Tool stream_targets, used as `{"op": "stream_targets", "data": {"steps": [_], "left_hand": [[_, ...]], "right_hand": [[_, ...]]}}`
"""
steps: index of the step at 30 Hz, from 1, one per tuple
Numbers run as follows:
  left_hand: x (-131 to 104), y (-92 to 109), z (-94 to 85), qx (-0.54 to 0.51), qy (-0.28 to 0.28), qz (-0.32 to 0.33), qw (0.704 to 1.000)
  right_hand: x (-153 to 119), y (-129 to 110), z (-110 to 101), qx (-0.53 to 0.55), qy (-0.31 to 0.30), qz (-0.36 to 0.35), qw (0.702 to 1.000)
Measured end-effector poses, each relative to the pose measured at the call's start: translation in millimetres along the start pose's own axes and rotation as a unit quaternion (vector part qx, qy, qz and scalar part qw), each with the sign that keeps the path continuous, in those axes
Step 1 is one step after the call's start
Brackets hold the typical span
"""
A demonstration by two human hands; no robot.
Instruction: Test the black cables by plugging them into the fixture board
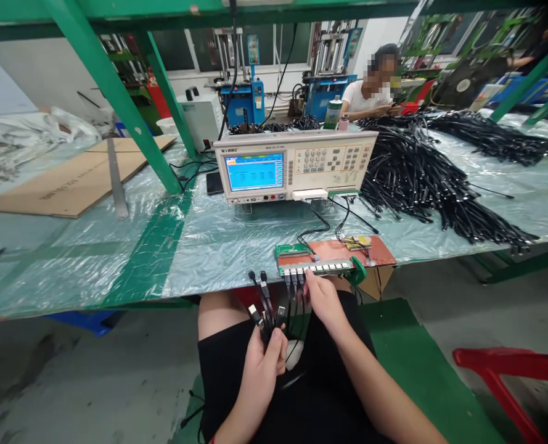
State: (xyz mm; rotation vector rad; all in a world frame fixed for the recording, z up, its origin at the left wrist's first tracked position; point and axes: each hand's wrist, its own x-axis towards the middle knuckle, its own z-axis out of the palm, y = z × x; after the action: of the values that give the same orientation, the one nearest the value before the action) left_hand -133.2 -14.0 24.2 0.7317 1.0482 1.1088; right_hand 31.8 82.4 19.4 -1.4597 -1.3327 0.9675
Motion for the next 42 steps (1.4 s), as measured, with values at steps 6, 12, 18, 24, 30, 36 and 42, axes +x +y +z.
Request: {"op": "stream_targets", "data": {"steps": [6,12,18,24,30,36,42], "left_hand": [[0,-1,2.3,0.002,0.000,0.032,0.999],[-3,1,7.2,0.038,0.044,0.040,0.997],[0,6,4.6,0.041,0.017,0.086,0.995],[0,1,5.2,0.022,0.019,0.034,0.999],[-2,2,9.2,0.046,-0.012,0.029,0.998],[-3,5,10.5,0.060,-0.033,0.056,0.996],[-6,4,10.6,0.075,-0.046,0.049,0.995]], "right_hand": [[-35,-38,-22,-0.202,0.082,-0.149,0.964],[-73,-52,10,0.109,-0.110,-0.081,0.985],[-51,-26,-7,0.242,0.054,0.011,0.969],[-20,8,-10,0.167,0.044,0.040,0.984],[-15,11,1,0.154,0.061,0.019,0.986],[-2,10,-11,0.101,0.026,0.021,0.994],[-25,-34,-34,-0.169,0.125,-0.116,0.971]]}}
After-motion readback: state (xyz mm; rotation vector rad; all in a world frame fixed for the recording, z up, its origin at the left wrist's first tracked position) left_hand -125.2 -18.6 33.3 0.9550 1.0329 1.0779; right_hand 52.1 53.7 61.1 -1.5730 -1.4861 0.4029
